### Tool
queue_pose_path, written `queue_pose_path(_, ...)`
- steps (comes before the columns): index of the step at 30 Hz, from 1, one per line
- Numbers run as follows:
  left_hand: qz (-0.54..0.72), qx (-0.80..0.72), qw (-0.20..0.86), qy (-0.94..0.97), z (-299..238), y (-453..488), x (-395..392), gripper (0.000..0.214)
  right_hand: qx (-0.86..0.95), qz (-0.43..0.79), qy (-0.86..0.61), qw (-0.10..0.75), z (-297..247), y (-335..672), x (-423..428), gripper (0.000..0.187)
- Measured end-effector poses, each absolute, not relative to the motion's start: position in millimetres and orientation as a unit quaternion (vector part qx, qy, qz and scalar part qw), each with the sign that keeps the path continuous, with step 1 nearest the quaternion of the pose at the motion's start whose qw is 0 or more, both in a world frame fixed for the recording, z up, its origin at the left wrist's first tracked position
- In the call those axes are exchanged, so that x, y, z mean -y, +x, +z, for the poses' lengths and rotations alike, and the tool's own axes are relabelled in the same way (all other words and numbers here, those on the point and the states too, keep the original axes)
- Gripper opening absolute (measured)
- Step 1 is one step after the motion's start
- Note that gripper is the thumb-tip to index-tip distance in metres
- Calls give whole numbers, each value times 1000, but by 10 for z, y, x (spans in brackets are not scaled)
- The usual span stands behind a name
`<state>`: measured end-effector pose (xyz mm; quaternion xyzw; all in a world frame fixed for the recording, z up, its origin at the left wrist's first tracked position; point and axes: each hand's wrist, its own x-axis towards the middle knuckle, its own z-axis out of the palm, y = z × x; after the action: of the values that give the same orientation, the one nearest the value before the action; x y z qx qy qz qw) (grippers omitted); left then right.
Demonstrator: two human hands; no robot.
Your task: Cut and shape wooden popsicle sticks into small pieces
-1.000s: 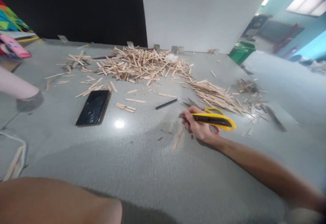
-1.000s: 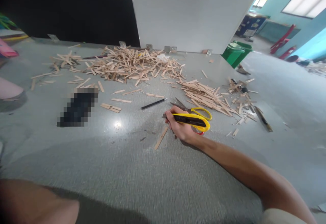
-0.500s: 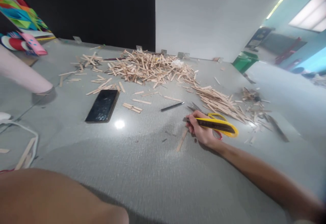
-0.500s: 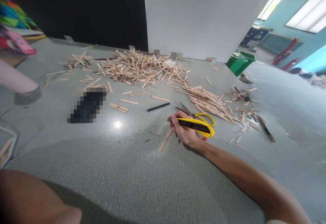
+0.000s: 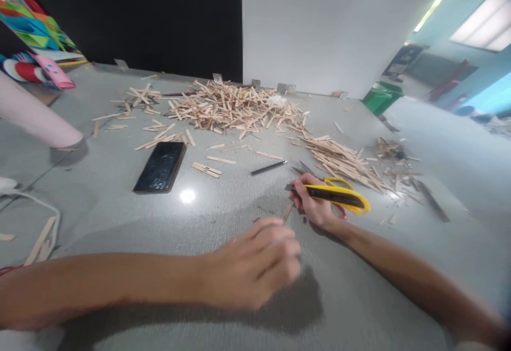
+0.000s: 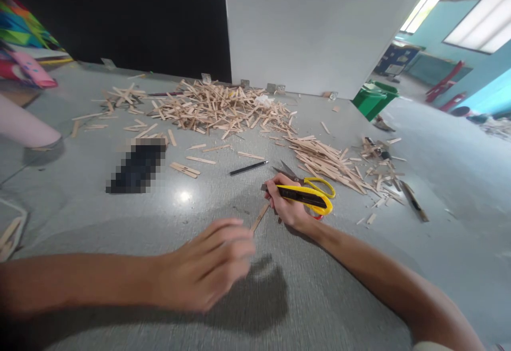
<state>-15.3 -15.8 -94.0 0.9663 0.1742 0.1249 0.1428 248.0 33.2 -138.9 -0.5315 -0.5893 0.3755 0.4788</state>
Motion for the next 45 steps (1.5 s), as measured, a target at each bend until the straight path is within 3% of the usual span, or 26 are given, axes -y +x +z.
queue_pose_path(7,22,-90,86,992,-1278,20,-368,82,594,375,-519,487,-1394,2480,-340,41)
queue_pose_path(16,-7,-62,75,995,-1068,-39,-159,83,591,371,-530,482,-1388,2488,-327,40)
queue_pose_path(23,5,4,42,999,-893,-110,-275,54,595,369,-530,478,-1395,2495,-327,41)
queue_pose_path(28,29,-9,25,999,-1083,-84,-497,57,600,365,-529,475,-1377,2492,-322,41)
queue_pose_path(32,77,-102,-21,992,-1283,-44,-492,51,605,358,-531,473,-1363,2488,-328,42)
queue_pose_path(45,10,-233,43,971,-1320,-92,-177,96,677,321,-543,379,-1147,2431,-231,40)
